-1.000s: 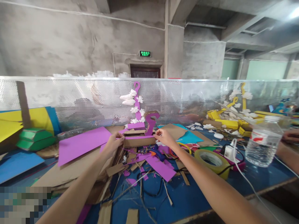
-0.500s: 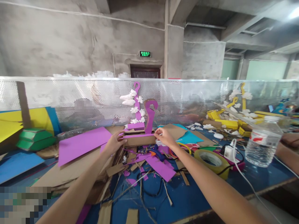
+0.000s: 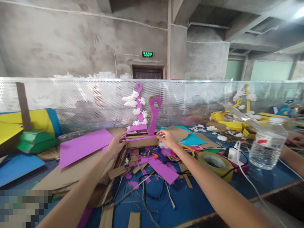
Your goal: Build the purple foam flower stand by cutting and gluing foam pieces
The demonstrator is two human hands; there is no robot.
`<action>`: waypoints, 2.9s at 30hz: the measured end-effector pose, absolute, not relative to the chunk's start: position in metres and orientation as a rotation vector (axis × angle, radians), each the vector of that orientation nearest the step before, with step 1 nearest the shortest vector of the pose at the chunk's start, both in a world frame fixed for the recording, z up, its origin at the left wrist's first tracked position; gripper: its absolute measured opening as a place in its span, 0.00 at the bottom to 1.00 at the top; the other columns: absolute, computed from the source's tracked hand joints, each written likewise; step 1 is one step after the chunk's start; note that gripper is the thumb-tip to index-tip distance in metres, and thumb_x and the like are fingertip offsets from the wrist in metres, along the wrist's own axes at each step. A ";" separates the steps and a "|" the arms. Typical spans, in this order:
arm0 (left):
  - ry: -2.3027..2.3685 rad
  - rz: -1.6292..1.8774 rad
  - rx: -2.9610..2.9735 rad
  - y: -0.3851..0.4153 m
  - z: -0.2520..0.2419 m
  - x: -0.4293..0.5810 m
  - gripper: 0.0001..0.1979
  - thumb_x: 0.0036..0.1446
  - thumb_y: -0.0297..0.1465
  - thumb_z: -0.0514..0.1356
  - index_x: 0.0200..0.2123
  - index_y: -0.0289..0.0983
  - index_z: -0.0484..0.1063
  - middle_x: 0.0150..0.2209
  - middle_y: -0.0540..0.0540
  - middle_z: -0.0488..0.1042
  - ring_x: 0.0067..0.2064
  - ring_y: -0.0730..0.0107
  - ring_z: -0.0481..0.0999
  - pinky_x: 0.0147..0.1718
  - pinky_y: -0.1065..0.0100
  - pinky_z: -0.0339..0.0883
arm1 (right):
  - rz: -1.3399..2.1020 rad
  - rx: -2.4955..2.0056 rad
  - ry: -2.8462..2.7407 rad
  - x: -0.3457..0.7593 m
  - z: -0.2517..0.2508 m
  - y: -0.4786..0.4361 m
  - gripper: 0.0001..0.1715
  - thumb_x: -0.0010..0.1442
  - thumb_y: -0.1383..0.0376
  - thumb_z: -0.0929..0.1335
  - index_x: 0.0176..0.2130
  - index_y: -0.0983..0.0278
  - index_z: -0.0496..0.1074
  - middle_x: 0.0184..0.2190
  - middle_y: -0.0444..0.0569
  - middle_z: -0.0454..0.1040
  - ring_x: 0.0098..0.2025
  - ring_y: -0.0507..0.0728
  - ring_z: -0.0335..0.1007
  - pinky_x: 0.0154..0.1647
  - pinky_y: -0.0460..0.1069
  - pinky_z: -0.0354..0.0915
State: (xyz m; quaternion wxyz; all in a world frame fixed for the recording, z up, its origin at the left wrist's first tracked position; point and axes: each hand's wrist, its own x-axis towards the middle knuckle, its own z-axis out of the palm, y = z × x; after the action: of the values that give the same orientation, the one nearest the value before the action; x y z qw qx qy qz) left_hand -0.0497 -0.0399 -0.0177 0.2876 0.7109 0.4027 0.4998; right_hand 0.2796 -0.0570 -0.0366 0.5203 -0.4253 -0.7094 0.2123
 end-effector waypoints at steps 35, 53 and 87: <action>1.297 1.443 1.789 -0.033 -0.018 -0.047 0.29 0.44 0.40 0.69 0.52 0.37 0.78 0.45 0.41 0.82 0.50 0.49 0.80 0.43 0.60 0.74 | 0.654 -0.954 -1.529 0.273 -0.034 -0.054 0.12 0.60 0.55 0.67 0.35 0.62 0.68 0.38 0.51 0.74 0.34 0.55 0.76 0.36 0.50 0.76; 1.180 1.434 1.800 -0.038 -0.012 -0.035 0.27 0.41 0.33 0.66 0.49 0.37 0.75 0.55 0.38 0.77 0.59 0.47 0.73 0.60 0.50 0.64 | 0.294 -0.990 -1.756 0.272 -0.030 -0.058 0.05 0.59 0.65 0.67 0.32 0.64 0.70 0.36 0.50 0.76 0.44 0.58 0.74 0.51 0.53 0.67; 1.098 1.194 1.867 -0.087 0.015 -0.014 0.19 0.46 0.47 0.68 0.32 0.37 0.76 0.34 0.44 0.82 0.36 0.61 0.77 0.37 0.65 0.65 | -0.112 -2.078 -2.139 0.339 0.008 -0.102 0.15 0.46 0.65 0.78 0.34 0.64 0.76 0.32 0.53 0.78 0.38 0.64 0.77 0.35 0.50 0.66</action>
State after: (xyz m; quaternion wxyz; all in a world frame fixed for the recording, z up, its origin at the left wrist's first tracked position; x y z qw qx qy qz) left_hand -0.0140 -0.0873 0.0149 0.3279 0.7132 0.4192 0.4562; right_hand 0.3388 -0.1017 0.0077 0.0785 -0.6942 -0.7145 -0.0374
